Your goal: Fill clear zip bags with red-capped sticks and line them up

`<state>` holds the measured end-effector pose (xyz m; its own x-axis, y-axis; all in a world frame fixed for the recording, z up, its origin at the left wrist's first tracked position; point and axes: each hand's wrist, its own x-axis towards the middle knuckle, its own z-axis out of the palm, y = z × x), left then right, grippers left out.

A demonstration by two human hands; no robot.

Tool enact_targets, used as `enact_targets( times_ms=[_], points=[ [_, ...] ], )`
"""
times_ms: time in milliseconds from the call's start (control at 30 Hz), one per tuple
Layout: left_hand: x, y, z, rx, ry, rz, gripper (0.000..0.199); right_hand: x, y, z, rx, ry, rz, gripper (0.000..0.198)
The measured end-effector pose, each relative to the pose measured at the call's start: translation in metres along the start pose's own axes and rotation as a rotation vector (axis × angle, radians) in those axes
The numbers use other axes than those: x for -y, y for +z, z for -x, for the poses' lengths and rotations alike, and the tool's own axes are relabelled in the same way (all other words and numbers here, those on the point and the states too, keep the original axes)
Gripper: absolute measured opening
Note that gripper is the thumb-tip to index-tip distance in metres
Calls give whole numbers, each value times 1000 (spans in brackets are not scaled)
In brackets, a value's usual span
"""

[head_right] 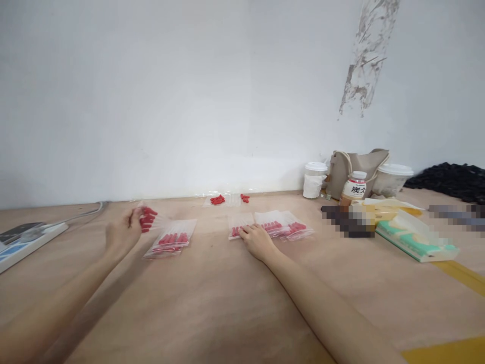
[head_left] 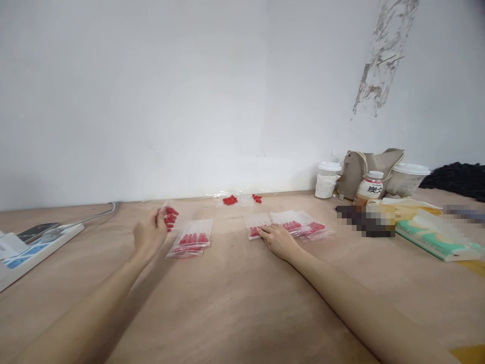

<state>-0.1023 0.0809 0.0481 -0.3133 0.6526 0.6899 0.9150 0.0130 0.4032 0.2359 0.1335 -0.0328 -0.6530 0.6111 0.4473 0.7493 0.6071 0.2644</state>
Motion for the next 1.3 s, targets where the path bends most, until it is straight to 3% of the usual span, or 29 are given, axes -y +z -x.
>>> enact_targets(
  times_ms=[67,233,333,433,667,833,1033,1300],
  points=[
    [-23,9,0,17,196,24,33,0,-1,0,-2,8,-7,28],
    [-69,54,26,155,912,-148,28,1,-4,1,-20,14,-24,26],
    [-84,78,47,240,1073,-169,29,1,-6,2,-32,16,-29,25],
    [-92,86,62,374,1082,-84,24,0,-9,5,-54,16,-35,23],
    [-74,58,71,515,778,290,42,7,-22,11,-288,-165,-57,19],
    [-55,56,74,474,761,335,22,13,-19,2,-355,-291,57,20],
    [-52,62,70,452,858,291,23,10,-13,-10,-386,-420,154,22],
    [-51,62,67,381,900,214,22,22,-9,-16,-420,-349,90,23]
  ],
)
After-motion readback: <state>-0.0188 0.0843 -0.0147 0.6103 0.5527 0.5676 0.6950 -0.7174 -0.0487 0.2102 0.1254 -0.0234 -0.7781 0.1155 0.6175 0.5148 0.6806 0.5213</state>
